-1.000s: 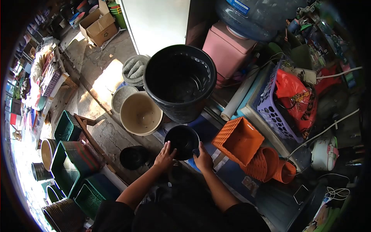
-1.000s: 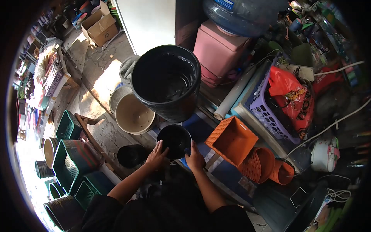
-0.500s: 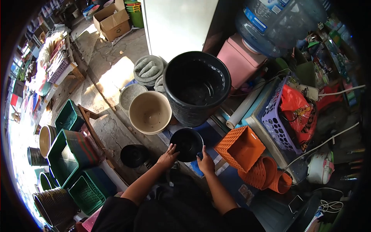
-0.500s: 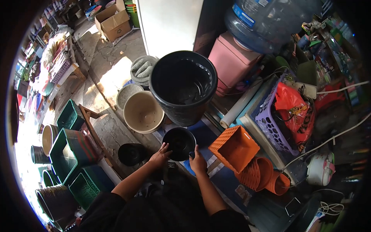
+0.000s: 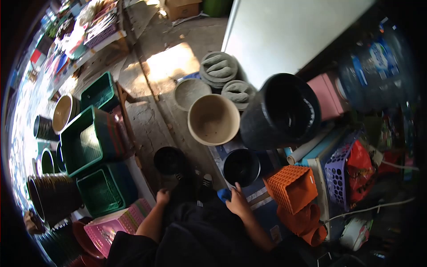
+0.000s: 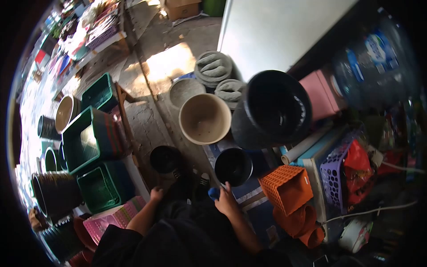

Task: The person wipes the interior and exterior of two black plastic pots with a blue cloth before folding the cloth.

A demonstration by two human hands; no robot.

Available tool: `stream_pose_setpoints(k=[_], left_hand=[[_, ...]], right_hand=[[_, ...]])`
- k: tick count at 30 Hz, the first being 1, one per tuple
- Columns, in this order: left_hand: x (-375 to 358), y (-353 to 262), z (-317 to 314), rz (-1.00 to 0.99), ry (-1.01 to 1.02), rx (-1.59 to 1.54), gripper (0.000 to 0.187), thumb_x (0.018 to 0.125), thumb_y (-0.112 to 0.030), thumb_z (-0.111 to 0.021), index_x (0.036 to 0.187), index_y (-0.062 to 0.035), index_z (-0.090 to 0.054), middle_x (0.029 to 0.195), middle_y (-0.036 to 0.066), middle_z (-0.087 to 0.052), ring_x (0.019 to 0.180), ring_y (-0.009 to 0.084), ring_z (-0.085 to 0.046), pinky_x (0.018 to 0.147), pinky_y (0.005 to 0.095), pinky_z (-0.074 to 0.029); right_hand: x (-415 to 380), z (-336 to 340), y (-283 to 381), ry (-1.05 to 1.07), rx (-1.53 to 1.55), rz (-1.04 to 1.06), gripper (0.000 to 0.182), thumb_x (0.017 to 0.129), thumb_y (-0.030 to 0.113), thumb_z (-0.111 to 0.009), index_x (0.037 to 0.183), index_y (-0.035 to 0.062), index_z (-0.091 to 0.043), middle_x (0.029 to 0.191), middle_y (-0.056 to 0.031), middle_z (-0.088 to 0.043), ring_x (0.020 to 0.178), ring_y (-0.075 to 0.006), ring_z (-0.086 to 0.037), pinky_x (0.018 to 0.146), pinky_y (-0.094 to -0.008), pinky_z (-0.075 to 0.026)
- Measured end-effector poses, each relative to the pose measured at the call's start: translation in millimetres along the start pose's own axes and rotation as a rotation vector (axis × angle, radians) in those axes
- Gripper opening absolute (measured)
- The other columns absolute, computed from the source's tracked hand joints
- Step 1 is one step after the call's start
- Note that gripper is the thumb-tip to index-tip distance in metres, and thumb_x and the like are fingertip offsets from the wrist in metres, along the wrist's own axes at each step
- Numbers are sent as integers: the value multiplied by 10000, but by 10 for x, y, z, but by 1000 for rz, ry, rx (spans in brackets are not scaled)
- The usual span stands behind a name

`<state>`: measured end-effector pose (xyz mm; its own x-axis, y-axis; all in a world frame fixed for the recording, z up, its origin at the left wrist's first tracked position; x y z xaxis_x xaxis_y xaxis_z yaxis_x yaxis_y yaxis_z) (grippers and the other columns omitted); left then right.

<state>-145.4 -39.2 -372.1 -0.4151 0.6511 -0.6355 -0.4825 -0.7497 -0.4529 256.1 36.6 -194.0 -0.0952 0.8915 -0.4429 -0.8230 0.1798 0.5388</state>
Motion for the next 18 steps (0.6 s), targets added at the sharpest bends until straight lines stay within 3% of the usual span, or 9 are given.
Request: stream_pose_setpoints(k=[2, 5, 7, 11, 15, 18], left_hand=[[110, 375, 202, 55, 5, -29, 386, 863, -206, -619, 1189, 1, -625, 1156, 215, -659, 1113, 351, -623, 968, 395, -480], [289, 680, 296, 41, 45, -27, 396, 877, -206, -613, 1223, -14, -601, 1193, 220, -639, 1143, 359, -602, 981, 402, -469], [367, 685, 399, 13, 74, -52, 400, 884, -209, -611, 1238, -24, -591, 1216, 223, -626, 1166, 362, -586, 991, 407, -461], [375, 469, 439, 50, 68, -212, 403, 894, -232, -614, 1252, -47, -585, 1250, 226, -603, 1207, 368, -554, 1015, 416, -440], [618, 516, 332, 100, 122, -237, 439, 901, -244, -620, 1293, -58, -553, 1286, 227, -579, 1241, 376, -525, 1045, 413, -412], [823, 489, 358, 161, 109, -243, 503, 903, -237, -624, 1353, -54, -496, 1345, 232, -534, 1295, 374, -476, 1081, 411, -374]], right_hand=[[203, -110, 519, 122, 21, 55, 434, 755, 68, -678, 1162, -5, -544, 1193, -242, -580, 1122, -421, -554, 956, -467, -458], [577, -498, 972, 238, -94, 88, 407, 757, 46, -666, 1148, 39, -550, 1116, -226, -625, 1063, -420, -586, 913, -479, -474], [914, -848, 1142, 144, 90, 248, 410, 761, 60, -603, 1166, 57, -542, 1083, -227, -641, 1034, -430, -600, 892, -497, -481], [1510, -1479, 1349, 278, 121, -23, 383, 724, 63, -579, 1105, 24, -578, 1064, -269, -648, 1056, -440, -597, 913, -483, -480], [2067, -2135, 1255, 274, 47, -133, 414, 715, 100, -568, 1119, 25, -615, 1087, -274, -649, 1073, -434, -600, 939, -459, -476], [2305, -2340, 1271, 286, 37, -195, 440, 753, 194, -644, 1149, 6, -612, 1111, -258, -648, 1092, -415, -599, 955, -443, -473]])
Point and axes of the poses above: each hand's wrist, its own x-axis towards the middle knuckle, its own z-axis out of the back of the hand, y = z × x, the point moved 10 cm from there along x, towards the middle knuckle
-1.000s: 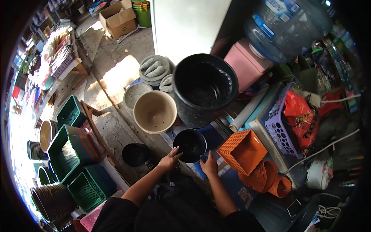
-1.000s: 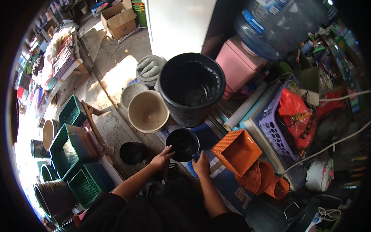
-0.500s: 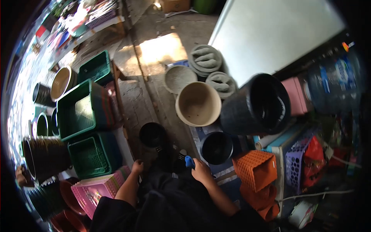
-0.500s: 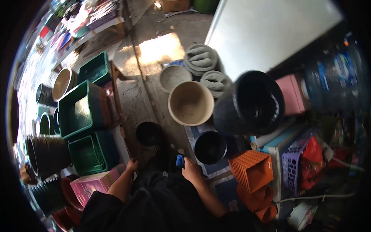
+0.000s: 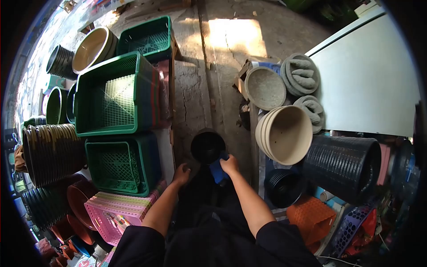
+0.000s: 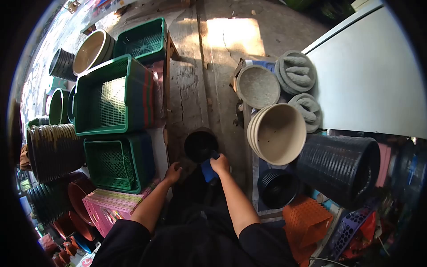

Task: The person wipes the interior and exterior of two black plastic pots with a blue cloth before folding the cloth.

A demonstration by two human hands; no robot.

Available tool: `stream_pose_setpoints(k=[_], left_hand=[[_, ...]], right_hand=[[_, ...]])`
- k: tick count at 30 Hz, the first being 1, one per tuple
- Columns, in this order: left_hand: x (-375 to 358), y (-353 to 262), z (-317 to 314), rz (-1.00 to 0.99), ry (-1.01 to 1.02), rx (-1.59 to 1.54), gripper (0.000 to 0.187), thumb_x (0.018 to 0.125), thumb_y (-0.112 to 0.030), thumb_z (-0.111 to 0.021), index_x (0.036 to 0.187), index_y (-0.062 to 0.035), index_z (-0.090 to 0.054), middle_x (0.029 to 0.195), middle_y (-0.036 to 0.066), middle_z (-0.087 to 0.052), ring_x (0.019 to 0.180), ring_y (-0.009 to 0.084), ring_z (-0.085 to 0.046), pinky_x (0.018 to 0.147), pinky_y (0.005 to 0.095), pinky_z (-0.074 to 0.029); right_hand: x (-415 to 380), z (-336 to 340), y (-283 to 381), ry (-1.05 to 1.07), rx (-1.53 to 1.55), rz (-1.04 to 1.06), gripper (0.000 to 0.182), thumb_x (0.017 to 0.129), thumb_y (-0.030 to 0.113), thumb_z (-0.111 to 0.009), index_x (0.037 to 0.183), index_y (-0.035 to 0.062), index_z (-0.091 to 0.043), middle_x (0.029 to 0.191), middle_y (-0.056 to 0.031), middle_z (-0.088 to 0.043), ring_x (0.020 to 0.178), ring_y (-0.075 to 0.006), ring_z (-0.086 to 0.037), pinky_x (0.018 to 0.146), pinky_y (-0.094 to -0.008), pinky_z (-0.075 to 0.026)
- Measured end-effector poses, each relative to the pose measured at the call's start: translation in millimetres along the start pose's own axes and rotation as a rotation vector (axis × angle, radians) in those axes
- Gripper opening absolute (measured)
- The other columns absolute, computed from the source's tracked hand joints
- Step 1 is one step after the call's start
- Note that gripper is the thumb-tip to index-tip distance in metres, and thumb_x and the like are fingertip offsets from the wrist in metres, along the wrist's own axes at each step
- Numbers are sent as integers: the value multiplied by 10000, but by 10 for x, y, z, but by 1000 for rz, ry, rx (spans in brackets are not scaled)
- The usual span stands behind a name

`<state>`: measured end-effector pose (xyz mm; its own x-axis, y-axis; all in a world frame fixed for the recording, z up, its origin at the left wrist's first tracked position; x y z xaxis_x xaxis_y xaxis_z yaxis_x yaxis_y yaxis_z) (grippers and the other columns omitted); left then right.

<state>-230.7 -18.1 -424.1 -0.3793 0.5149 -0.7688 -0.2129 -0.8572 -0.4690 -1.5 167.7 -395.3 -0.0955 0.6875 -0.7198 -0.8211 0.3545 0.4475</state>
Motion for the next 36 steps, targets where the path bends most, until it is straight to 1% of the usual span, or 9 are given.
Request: stream_pose_setpoints(k=[4, 8, 11, 15, 17, 18, 23, 29, 36], left_hand=[[410, 52, -61, 0, 33, -84, 570, 905, -234, -628, 1404, -39, -433, 1390, 243, -490, 1335, 369, -433, 1104, 411, -345], [699, -65, -124, -54, 57, -128, 636, 902, -231, -637, 1450, -34, -381, 1407, 247, -477, 1334, 360, -439, 1105, 398, -341], [956, -30, -204, -18, 65, -163, 684, 885, -235, -662, 1465, -31, -362, 1412, 245, -477, 1328, 355, -449, 1100, 391, -343], [999, -280, -166, -7, 66, -173, 709, 852, -244, -703, 1439, 1, -391, 1382, 235, -512, 1302, 343, -480, 1081, 388, -362], [1029, -384, -140, -6, 64, -147, 702, 850, -245, -704, 1425, 15, -397, 1377, 230, -516, 1295, 334, -487, 1074, 388, -370], [1052, -368, -137, -1, 52, -120, 696, 847, -246, -704, 1411, 30, -403, 1371, 225, -520, 1289, 325, -494, 1067, 388, -378], [1168, -212, -296, 89, 68, -350, 709, 831, -276, -713, 1387, 27, -394, 1339, 193, -512, 1247, 293, -506, 1047, 379, -391], [1208, -138, -385, 178, 113, -480, 733, 820, -354, -697, 1377, 3, -382, 1315, 154, -481, 1212, 264, -500, 1009, 369, -405], [891, -453, -240, 281, 131, -549, 665, 841, -350, -678, 1350, -108, -325, 1234, 126, -501, 1123, 249, -517, 950, 370, -424]], right_hand=[[298, -152, -252, -86, -22, -43, 588, 788, 272, -698, 1299, 18, -553, 1213, -237, -621, 1160, -376, -582, 986, -414, -464], [499, -321, -501, -32, 71, -93, 621, 829, 225, -697, 1391, 56, -491, 1303, -217, -583, 1225, -325, -557, 1026, -383, -434], [635, -563, -594, 62, 198, -58, 610, 826, 201, -699, 1385, 61, -498, 1306, -226, -578, 1226, -325, -556, 1031, -377, -428], [625, -641, -514, -13, 153, -69, 611, 822, 177, -698, 1388, 68, -495, 1288, -225, -586, 1213, -336, -562, 1021, -386, -433], [600, -448, -494, -292, 27, -103, 587, 800, 200, -694, 1345, 72, -518, 1225, -219, -616, 1176, -359, -575, 996, -412, -448], [635, -458, -534, -293, 26, -110, 587, 800, 200, -694, 1345, 72, -518, 1225, -219, -616, 1176, -359, -575, 996, -412, -448], [767, -557, -595, -39, 262, -231, 573, 820, 128, -685, 1351, 55, -480, 1274, -201, -579, 1165, -317, -580, 979, -383, -455], [895, -671, -659, 78, 416, -302, 541, 842, 89, -654, 1352, 61, -475, 1242, -177, -597, 1129, -263, -589, 949, -367, -472], [900, -730, -738, -2, 352, -145, 479, 846, 70, -635, 1312, 43, -526, 1234, -163, -616, 1121, -254, -602, 930, -356, -481]])
Point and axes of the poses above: each hand's wrist, its own x-axis towards the middle knuckle, its own z-axis out of the back of the hand, y = z × x, the point moved 10 cm from there along x, towards the middle knuckle
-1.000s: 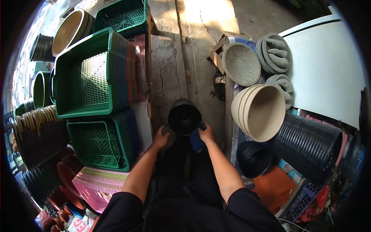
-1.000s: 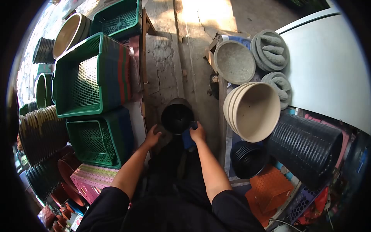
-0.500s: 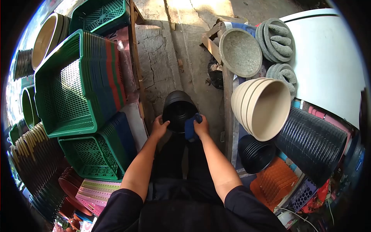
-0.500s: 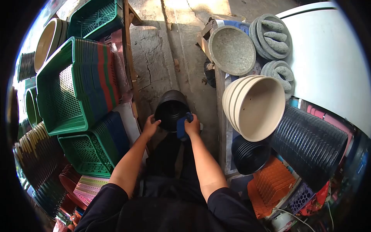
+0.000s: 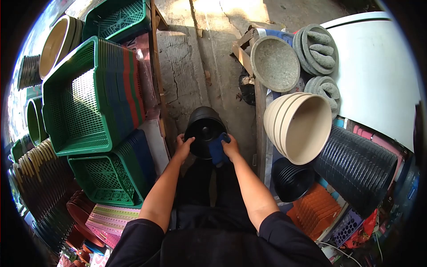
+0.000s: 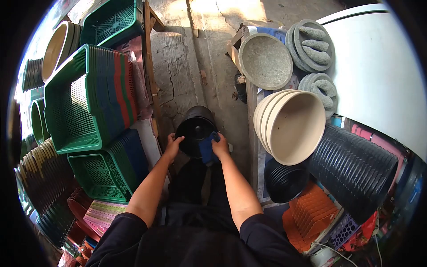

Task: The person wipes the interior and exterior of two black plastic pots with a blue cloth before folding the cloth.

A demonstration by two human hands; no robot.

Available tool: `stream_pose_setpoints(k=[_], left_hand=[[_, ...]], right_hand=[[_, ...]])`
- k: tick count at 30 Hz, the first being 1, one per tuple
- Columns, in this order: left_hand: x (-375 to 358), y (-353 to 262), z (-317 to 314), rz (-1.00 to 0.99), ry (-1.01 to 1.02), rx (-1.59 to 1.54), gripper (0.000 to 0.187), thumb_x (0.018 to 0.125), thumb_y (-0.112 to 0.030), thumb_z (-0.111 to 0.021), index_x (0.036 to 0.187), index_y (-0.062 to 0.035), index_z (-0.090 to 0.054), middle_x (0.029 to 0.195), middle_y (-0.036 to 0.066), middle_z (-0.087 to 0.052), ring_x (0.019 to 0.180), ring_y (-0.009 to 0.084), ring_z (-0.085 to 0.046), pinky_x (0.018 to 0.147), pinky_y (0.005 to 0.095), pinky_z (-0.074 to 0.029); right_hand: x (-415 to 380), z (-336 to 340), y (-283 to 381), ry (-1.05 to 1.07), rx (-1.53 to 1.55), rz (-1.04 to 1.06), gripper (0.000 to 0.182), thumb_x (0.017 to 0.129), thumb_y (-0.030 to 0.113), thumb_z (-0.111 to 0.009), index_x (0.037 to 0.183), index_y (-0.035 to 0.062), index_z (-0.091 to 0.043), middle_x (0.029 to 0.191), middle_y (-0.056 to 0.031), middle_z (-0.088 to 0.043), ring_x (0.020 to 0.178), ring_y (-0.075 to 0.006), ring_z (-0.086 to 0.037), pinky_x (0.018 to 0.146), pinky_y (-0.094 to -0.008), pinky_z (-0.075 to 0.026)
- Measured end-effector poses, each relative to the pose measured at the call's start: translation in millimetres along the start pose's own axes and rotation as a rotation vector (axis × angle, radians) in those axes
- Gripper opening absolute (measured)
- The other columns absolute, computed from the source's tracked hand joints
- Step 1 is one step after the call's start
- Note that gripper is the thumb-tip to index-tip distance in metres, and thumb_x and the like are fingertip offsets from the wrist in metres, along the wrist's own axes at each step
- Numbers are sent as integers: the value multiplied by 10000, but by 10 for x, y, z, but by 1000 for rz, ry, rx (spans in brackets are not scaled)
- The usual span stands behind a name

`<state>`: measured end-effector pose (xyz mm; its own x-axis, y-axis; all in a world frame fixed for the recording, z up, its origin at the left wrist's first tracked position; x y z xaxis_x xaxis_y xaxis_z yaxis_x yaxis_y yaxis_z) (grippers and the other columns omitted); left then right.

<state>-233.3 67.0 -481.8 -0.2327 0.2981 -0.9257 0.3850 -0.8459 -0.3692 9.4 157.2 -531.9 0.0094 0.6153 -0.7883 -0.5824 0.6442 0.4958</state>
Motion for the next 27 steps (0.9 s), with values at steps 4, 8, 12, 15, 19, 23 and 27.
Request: stream_pose_setpoints(k=[4, 8, 12, 15, 19, 23, 27], left_hand=[[45, 24, 95, -190, -33, 44, 575, 867, -296, -663, 1323, -103, -372, 1220, 124, -517, 1127, 244, -519, 952, 364, -424], [-442, -350, 110, -342, -30, 94, 471, 903, -185, -615, 1320, -74, -427, 1204, 130, -543, 1142, 225, -517, 964, 360, -419], [-1125, -432, -146, -258, 266, -20, 598, 893, -56, -564, 1449, -63, -345, 1311, 140, -531, 1197, 235, -510, 1004, 351, -408], [-1799, -429, -359, -134, 415, -44, 634, 874, -30, -558, 1468, -37, -339, 1375, 138, -515, 1266, 241, -476, 1049, 354, -374], [-2343, -511, -370, -310, 213, 33, 614, 860, 15, -504, 1455, -57, -371, 1304, 143, -571, 1207, 261, -526, 980, 350, -443], [-2391, -308, -558, -441, 250, -259, 740, 817, 82, -441, 1512, -91, -250, 1441, 126, -437, 1356, 241, -381, 1104, 318, -307], [-2685, -376, -674, -647, 116, -204, 781, 771, 114, -419, 1500, -105, -240, 1368, 162, -487, 1230, 286, -520, 998, 357, -465]], right_hand=[[-382, 328, 437, -91, -42, 144, 346, 816, 98, -635, 1151, 11, -631, 1063, -168, -682, 999, -273, -657, 862, -369, -498], [-926, 800, 1031, -177, -129, 340, 275, 777, 163, -631, 983, -15, -673, 877, -232, -680, 861, -372, -672, 775, -417, -511], [-1615, 1245, 1501, -172, -151, 422, 271, 777, 188, -625, 955, -10, -672, 885, -256, -660, 885, -428, -641, 780, -453, -508], [-1958, 1511, 1601, -122, -136, 517, 302, 785, 223, -639, 989, 3, -676, 932, -258, -665, 917, -443, -629, 812, -462, -508], [-2293, 1953, 1520, 1, -69, 429, 320, 787, 243, -656, 1002, 7, -675, 938, -225, -689, 913, -363, -669, 796, -409, -514], [-2585, 2369, 1412, 251, 485, 309, 303, 862, 210, -630, 1049, -25, -672, 912, -69, -699, 857, -167, -646, 811, -323, -504], [-3234, 2612, 1799, 281, 783, 475, 320, 907, 171, -601, 1154, -30, -621, 1064, -86, -668, 979, -179, -620, 904, -313, -465]])
Point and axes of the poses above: each hand's wrist, its own x-axis towards the middle knuckle, its own z-axis out of the back of the hand, y = z × x, the point moved 10 cm from there along x, towards the middle knuckle
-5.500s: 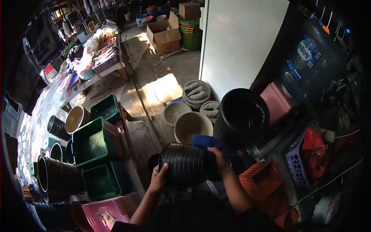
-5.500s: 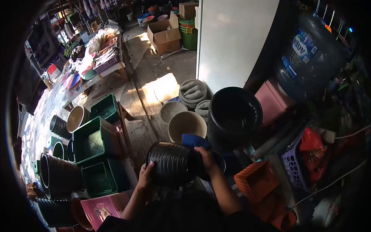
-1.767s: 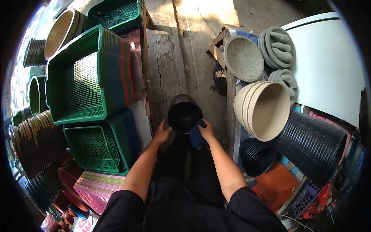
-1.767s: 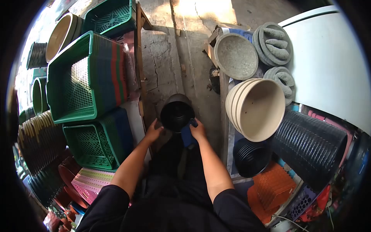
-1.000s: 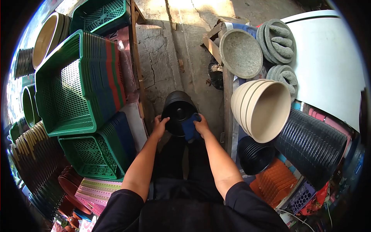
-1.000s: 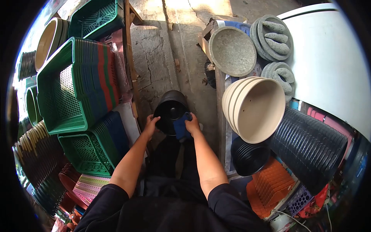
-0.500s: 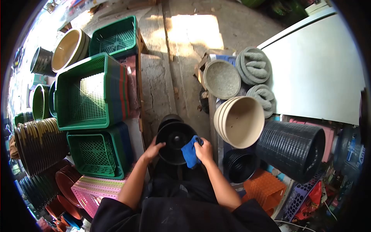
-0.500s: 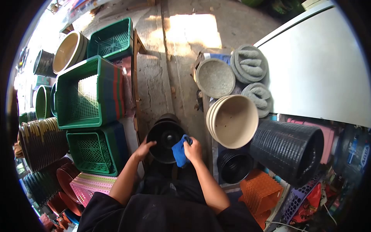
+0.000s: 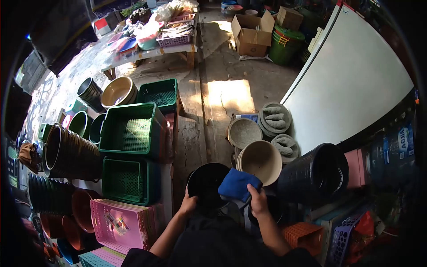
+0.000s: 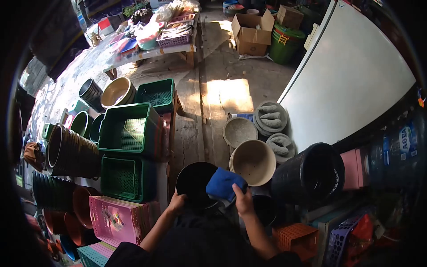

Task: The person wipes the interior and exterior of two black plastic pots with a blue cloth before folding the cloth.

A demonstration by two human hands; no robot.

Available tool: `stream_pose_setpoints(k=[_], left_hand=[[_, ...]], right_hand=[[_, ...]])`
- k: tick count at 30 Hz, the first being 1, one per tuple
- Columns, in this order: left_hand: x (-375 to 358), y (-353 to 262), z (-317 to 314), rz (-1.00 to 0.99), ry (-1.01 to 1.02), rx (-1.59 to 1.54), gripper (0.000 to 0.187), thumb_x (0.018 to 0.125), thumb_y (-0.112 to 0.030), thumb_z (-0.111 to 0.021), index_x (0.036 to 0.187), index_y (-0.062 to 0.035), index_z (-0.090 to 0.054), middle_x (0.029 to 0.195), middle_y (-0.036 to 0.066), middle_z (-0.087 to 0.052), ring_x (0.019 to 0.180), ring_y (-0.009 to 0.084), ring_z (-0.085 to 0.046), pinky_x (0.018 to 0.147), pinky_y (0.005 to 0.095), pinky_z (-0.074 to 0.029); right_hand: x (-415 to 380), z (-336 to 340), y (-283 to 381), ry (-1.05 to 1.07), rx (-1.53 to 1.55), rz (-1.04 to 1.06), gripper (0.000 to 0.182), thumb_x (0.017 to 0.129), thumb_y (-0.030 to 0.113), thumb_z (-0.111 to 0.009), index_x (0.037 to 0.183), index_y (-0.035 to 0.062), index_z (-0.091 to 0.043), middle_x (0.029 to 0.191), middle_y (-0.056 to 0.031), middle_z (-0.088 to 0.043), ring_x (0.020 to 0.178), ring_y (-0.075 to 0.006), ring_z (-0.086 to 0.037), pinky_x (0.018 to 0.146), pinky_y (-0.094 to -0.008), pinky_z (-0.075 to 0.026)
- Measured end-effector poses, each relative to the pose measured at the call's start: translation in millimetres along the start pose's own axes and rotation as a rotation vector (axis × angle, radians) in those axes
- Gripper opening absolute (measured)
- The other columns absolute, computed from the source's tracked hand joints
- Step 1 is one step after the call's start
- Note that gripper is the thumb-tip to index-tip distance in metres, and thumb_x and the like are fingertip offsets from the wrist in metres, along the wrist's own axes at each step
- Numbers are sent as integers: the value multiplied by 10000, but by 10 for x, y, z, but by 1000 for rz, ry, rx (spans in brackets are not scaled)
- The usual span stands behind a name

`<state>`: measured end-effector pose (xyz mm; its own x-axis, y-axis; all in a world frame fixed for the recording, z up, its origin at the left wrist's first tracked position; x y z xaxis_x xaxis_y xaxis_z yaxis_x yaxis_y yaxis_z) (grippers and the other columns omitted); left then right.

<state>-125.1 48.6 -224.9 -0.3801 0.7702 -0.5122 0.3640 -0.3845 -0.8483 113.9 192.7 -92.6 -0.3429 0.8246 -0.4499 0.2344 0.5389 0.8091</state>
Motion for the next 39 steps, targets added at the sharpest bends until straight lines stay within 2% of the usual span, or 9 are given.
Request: stream_pose_setpoints(k=[6, 10, 12, 15, 22, 25, 27, 30, 39], left_hand=[[-649, -733, -621, -56, 67, -216, 951, 743, 201, -362, 1556, -154, -21, 1502, 168, -341, 1375, 261, -365, 1125, 308, -297], [-847, -1011, -624, -297, 27, -23, 964, 732, 207, -365, 1561, -180, -58, 1521, 171, -304, 1373, 272, -365, 1107, 301, -321], [-945, -1055, -622, -304, 45, 37, 971, 728, 205, -372, 1561, -187, -65, 1516, 182, -310, 1376, 278, -357, 1120, 300, -294], [-913, -949, -602, -318, 56, 55, 988, 731, 197, -382, 1560, -226, -49, 1539, 181, -258, 1374, 278, -356, 1096, 302, -326], [-927, -1239, -589, -279, 153, 4, 987, 743, 186, -391, 1557, -254, -48, 1544, 195, -220, 1377, 285, -332, 1047, 296, -375], [-813, -1186, -358, -330, 131, 104, 972, 755, 180, -391, 1555, -256, -54, 1549, 206, -192, 1369, 299, -341, 989, 290, -424], [-783, -1204, -339, -363, 144, 73, 963, 758, 177, -389, 1553, -257, -62, 1557, 210, -170, 1370, 305, -339, 980, 291, -430], [-751, -1086, -174, -202, 38, -92, 935, 756, 160, -400, 1546, -252, -117, 1548, 225, -172, 1400, 345, -294, 1087, 347, -341], [-636, -1452, -128, -494, 111, 302, 880, 706, 139, -411, 1520, -137, -227, 1465, 263, -294, 1429, 387, -213, 1175, 414, -196]], right_hand=[[-261, -1066, -284, 528, -828, 641, 583, 870, 167, -630, 1395, -6, -444, 1400, -224, -495, 1306, -323, -479, 1097, -391, -356], [-95, -1148, -913, 792, -1129, 353, 549, 846, 254, -628, 1341, 39, -531, 1323, -216, -562, 1233, -341, -542, 1079, -421, -375], [-152, -972, -938, 802, -1893, 114, 399, 842, 305, -588, 1153, 72, -678, 1157, -175, -669, 1117, -311, -627, 1003, -421, -441], [-10, -889, -911, 603, -2115, 405, 351, 847, 357, -569, 982, 74, -726, 1035, -156, -705, 1015, -315, -666, 913, -438, -488], [247, -1123, -1126, 732, -1862, 398, 297, 829, 322, -597, 944, 84, -734, 992, -146, -710, 987, -334, -666, 904, -496, -490], [31, -1332, -956, 787, -1557, 677, 297, 826, 324, -607, 945, 79, -728, 950, -147, -712, 953, -347, -671, 909, -500, -487], [-320, -1362, -728, 734, -1562, 1305, 286, 837, 340, -602, 930, 99, -725, 909, -131, -713, 937, -330, -675, 881, -435, -503], [-189, -1230, -653, 922, -2257, 649, 221, 835, 292, -592, 895, 126, -727, 888, -90, -716, 907, -290, -674, 837, -405, -499], [149, -1178, -806, 559, -2322, 786, 284, 916, 253, -488, 968, 123, -735, 951, -115, -706, 892, -278, -646, 833, -382, -485]])
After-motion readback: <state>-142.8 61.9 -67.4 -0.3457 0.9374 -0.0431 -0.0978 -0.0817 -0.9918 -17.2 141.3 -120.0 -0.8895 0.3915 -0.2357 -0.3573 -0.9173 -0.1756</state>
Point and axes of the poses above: each hand's wrist, its own x-axis towards the middle knuckle, its own z-axis out of the back of the hand, y = z × x, the point moved 10 cm from there along x, towards the middle knuckle
